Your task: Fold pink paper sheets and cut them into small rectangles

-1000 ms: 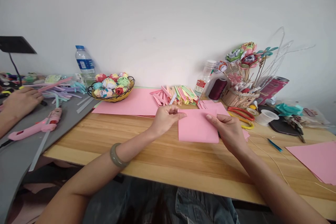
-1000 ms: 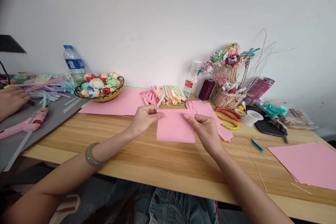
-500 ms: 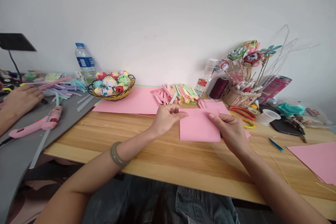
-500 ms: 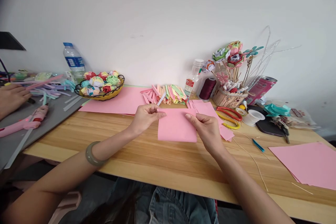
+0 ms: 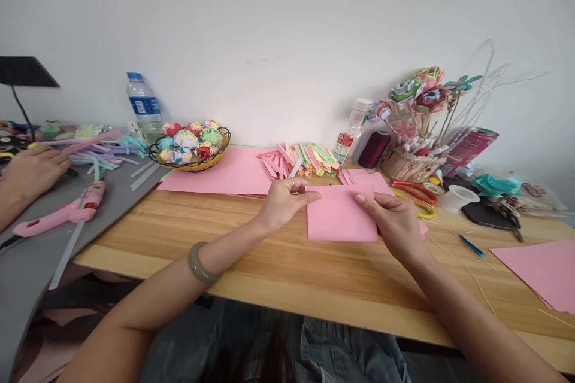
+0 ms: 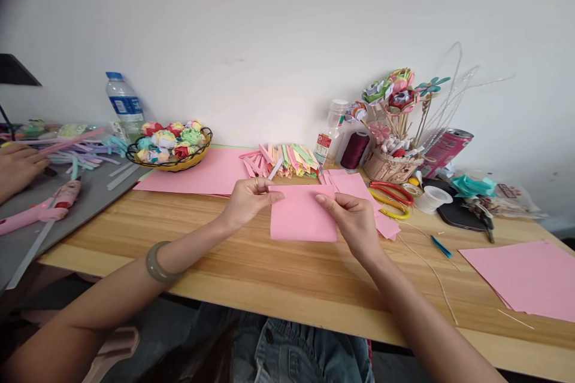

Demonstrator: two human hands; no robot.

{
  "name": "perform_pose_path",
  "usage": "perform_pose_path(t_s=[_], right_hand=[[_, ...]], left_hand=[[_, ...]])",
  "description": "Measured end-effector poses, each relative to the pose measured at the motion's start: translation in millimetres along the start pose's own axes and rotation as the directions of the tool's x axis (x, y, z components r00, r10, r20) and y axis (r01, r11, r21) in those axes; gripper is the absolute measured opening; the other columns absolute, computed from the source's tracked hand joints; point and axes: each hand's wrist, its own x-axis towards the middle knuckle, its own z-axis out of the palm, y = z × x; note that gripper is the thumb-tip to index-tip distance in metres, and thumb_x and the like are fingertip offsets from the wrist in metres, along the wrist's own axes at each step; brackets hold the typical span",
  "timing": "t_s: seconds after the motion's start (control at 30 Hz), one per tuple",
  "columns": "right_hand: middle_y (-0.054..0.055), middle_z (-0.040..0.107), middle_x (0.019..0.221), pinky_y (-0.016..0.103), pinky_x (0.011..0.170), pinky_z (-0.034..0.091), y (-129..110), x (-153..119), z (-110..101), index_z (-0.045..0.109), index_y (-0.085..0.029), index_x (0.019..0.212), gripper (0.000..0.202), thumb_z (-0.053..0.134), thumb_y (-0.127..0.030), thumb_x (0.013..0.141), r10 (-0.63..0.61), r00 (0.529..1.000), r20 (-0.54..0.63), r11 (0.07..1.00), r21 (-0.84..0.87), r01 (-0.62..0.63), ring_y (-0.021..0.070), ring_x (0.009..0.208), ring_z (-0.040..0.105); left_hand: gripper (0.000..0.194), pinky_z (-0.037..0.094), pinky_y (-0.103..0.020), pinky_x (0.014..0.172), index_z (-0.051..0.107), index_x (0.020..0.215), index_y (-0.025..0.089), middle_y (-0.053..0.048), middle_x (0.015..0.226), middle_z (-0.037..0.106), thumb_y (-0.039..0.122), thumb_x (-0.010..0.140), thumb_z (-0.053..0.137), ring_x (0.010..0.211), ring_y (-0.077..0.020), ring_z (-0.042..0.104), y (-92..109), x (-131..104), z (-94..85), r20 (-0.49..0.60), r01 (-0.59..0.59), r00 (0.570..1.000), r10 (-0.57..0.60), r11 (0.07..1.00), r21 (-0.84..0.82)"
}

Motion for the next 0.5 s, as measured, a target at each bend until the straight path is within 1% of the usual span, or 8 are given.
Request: perform_pose_path(t_s=[0.2, 0.27, 0.33, 0.4, 0.5], right_hand=[[-0.003, 0.044, 0.053, 0.021, 0.041, 0.025, -1.0, -1.1, 0.8, 0.06, -0.016, 0.057, 0.036, 0.064, -0.051, 0.068, -0.019, 1.0, -0.007, 1.0, 0.001, 0.019, 0.0077, 0.049, 0.035], [-0.003, 0.05, 0.056, 0.02, 0.043, 0.029, -2.2, -0.7, 1.0, 0.062, -0.017, 0.06, 0.033, 0.064, -0.049, 0.068, -0.042, 0.999, -0.023, 0.999, 0.027, 0.043, 0.0082, 0.051, 0.039], [-0.001, 0.059, 0.066, 0.021, 0.049, 0.037, -3.3, 0.1, 0.7, 0.065, -0.019, 0.069, 0.029, 0.065, -0.048, 0.069, -0.073, 0.996, -0.049, 0.996, 0.051, 0.075, 0.0103, 0.059, 0.048], [0.001, 0.063, 0.076, 0.022, 0.056, 0.042, -3.4, 1.1, 0.0, 0.066, -0.019, 0.079, 0.03, 0.064, -0.048, 0.07, -0.091, 0.993, -0.068, 0.995, 0.028, 0.093, 0.0123, 0.068, 0.053], [0.002, 0.064, 0.076, 0.022, 0.055, 0.041, -0.2, 3.1, -0.8, 0.065, -0.017, 0.079, 0.034, 0.06, -0.05, 0.072, -0.08, 0.996, -0.043, 0.995, -0.062, 0.078, 0.0122, 0.066, 0.054]], left_hand=[[0.028, 0.038, -0.021, 0.057, 0.063, 0.068, 0.012, 0.002, 0.063, 0.058, 0.036, 0.059, 0.075, 0.059, -0.0093, 0.05, 2.6, -0.8, -0.1, -0.013, -0.012, 1.0, 0.012, 0.999, 0.035], [0.028, 0.038, -0.021, 0.058, 0.064, 0.069, 0.012, 0.001, 0.063, 0.059, 0.036, 0.06, 0.074, 0.059, -0.0094, 0.05, 2.0, -0.4, -0.4, -0.015, -0.01, 1.0, 0.011, 0.999, 0.048], [0.028, 0.039, -0.022, 0.059, 0.064, 0.069, 0.012, 0.001, 0.064, 0.059, 0.037, 0.061, 0.073, 0.06, -0.0097, 0.05, 1.0, 0.2, -0.7, -0.02, 0.0, 1.0, 0.001, 0.999, 0.052], [0.028, 0.039, -0.022, 0.059, 0.064, 0.07, 0.012, 0.001, 0.062, 0.058, 0.037, 0.061, 0.072, 0.059, -0.01, 0.05, 0.1, 0.8, -0.9, -0.024, 0.018, 1.0, -0.017, 0.998, 0.058], [0.024, 0.038, -0.022, 0.057, 0.063, 0.067, 0.012, 0.002, 0.06, 0.056, 0.035, 0.061, 0.07, 0.057, -0.01, 0.049, -1.3, 1.5, -2.1, -0.026, 0.059, 0.998, -0.057, 0.992, 0.107]])
